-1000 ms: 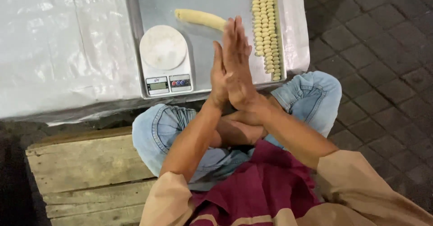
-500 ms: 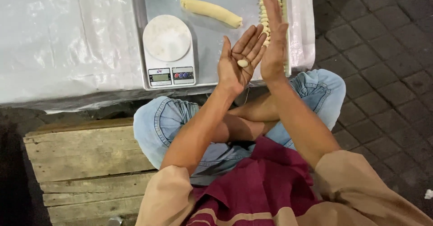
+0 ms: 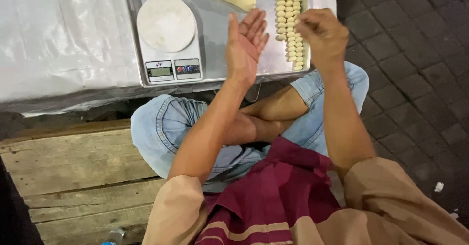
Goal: The person sits cross-legged and repeatedly pinches off small pieces of dough from a long log, rolls them into balls between their palms, and places them in a metal tray. A digital scale is visible on the tray but is not used during the clip.
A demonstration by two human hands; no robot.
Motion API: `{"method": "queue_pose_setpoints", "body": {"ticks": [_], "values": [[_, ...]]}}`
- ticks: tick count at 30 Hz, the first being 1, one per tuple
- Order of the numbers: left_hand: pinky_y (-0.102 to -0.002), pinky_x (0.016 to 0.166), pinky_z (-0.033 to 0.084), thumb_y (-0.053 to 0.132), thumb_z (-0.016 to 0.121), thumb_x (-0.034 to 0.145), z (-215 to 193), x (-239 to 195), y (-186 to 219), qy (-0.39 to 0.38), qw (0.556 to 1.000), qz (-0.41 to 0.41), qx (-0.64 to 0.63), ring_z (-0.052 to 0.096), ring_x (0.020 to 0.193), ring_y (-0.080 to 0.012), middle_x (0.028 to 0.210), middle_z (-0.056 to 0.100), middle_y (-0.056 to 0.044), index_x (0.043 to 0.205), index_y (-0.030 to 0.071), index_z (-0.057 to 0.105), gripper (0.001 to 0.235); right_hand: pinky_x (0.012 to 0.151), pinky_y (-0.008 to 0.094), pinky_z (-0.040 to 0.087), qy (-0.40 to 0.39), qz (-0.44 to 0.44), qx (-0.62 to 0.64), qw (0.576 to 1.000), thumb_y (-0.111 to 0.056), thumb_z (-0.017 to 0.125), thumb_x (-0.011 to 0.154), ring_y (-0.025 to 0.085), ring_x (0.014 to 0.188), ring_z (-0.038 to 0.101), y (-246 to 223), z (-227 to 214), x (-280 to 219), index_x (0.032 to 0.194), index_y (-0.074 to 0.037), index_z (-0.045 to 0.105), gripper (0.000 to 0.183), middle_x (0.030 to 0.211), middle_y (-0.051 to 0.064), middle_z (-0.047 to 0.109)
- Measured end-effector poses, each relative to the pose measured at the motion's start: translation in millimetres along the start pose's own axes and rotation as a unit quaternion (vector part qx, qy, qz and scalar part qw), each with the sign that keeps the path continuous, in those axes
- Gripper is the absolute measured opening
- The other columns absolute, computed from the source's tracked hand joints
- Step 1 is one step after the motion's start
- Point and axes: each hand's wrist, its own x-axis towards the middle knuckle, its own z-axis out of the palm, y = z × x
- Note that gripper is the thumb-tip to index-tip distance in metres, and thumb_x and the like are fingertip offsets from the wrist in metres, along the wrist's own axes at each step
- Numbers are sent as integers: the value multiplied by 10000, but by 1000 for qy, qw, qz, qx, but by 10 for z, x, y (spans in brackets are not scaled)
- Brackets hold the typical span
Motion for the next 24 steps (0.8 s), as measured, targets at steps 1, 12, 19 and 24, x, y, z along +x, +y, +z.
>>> {"method": "queue_pose_setpoints", "body": {"ticks": [1, 12, 19, 24], "values": [[-500, 1216, 367, 614, 354, 977, -38, 17, 5, 36, 999, 11, -2, 454, 1488, -370, 1545, 524, -186, 1450, 34, 530, 769, 840, 322, 597, 36, 51, 37, 997, 48, 769, 1027, 222, 929, 681, 207, -10, -53, 1152, 14, 746, 132, 1106, 142, 684], [-412, 1067, 519, 496, 579, 938, -48, 96, 10, 116, 991, 12, 60, 655, 1299, -297, 1317, 712, -85, 1157, 87, 731, 489, 864, 305, 625, -65, 112, -45, 990, 39, 802, 937, 261, 895, 684, 946, 342, -388, 1135, 60, 749, 206, 1116, 187, 669], [-397, 1052, 539, 459, 617, 930, -67, 113, -33, 96, 989, 40, 109, 647, 1318, -309, 1338, 698, -76, 1201, 89, 703, 467, 701, 398, 534, -98, -2, -199, 975, 18, 788, 873, 293, 941, 659, 1160, 507, -459, 1009, -33, 693, 173, 1049, 108, 671], [-413, 1064, 531, 494, 639, 886, 11, 58, 24, 99, 986, 35, 131, 639, 1331, -307, 1326, 704, -54, 1241, 83, 695, 546, 564, 380, 481, -59, -43, -284, 956, -109, 893, 889, 266, 833, 601, 1128, 515, -426, 948, -144, 812, 105, 984, 5, 625]]}}
